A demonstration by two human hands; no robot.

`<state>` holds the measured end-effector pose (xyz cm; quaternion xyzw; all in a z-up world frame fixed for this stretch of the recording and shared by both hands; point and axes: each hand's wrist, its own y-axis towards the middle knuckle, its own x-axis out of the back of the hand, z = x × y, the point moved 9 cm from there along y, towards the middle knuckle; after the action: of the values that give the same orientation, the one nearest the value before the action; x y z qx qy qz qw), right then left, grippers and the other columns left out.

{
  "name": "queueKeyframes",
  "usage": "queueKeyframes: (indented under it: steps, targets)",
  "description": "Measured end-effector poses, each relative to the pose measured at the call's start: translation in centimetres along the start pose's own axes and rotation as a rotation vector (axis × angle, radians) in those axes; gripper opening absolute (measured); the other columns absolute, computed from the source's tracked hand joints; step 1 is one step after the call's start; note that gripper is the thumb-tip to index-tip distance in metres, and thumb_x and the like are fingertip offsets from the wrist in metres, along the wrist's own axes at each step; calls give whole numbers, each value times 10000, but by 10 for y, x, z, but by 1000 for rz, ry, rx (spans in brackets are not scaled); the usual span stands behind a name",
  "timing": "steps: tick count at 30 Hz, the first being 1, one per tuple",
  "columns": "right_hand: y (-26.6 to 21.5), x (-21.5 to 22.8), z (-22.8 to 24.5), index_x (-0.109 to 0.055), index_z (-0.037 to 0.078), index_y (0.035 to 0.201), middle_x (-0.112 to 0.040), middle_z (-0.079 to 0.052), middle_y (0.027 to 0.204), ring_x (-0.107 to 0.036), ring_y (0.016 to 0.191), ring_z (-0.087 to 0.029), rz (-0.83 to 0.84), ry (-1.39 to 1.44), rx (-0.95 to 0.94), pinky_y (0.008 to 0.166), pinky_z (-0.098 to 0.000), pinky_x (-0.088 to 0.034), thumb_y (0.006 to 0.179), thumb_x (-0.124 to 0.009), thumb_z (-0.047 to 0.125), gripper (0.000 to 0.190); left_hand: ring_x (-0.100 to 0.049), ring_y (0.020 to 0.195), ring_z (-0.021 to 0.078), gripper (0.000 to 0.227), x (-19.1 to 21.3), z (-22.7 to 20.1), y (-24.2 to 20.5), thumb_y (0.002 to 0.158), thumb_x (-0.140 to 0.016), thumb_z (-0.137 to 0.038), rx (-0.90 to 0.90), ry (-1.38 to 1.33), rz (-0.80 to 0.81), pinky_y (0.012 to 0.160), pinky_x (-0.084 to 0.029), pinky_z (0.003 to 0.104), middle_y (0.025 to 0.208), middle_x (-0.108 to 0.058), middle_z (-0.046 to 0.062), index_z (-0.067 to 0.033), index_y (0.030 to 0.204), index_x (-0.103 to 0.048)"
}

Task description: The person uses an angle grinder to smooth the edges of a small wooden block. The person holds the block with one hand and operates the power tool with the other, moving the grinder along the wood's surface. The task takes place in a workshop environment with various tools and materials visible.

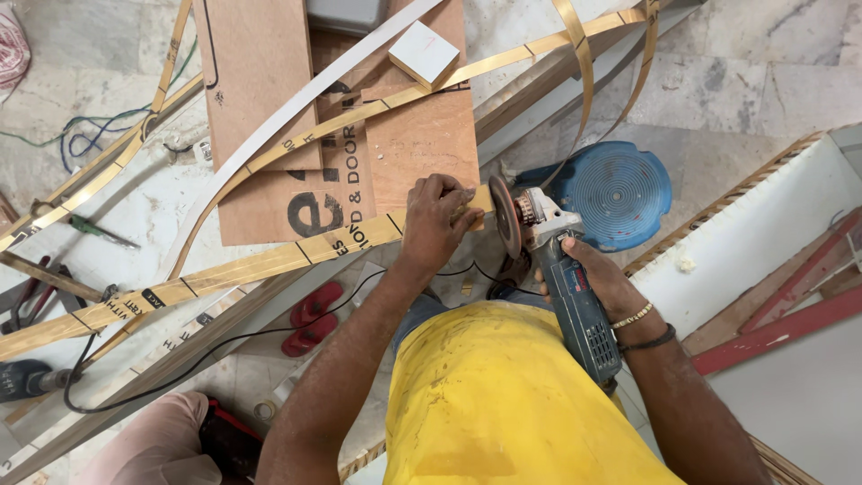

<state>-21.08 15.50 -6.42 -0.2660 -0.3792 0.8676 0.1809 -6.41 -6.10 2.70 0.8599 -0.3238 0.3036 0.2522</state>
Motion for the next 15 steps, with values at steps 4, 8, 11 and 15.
queueKeyframes:
  steps: [4,8,11,15]
  targets:
    - [2,0,3,-628,-13,1126,-721,-153,906,-735,753,-233,-7,-25,-1,636,-362,-639,944,-581,567,609,-565,1033,258,335,0,0,0,801,-860,-250,0,8,1,906,-450,431,1064,-611,51,-65,1066,-770]
    - [1,-2,6,-634,-11,1122,-719,-151,903,-739,759,-229,-14,-24,-5,636,-358,-644,932,-594,556,600,-564,1028,262,340,-2,2,0,806,-859,-265,7,15,7,909,-450,435,1059,-607,53,-62,1062,-766]
    - [0,-2,7,-639,-17,1114,-714,-155,899,-739,758,-230,-19,-10,-12,637,-356,-645,929,-611,540,588,-563,1032,263,330,-2,2,0,808,-859,-263,3,16,6,908,-448,437,1058,-607,52,-66,1057,-767]
    - [2,-4,9,-636,-33,1104,-716,-166,891,-743,745,-237,8,-4,-2,628,-358,-640,932,-624,526,585,-554,1023,257,335,-2,2,0,829,-852,-259,11,9,27,916,-449,435,1068,-598,52,-70,1092,-767]
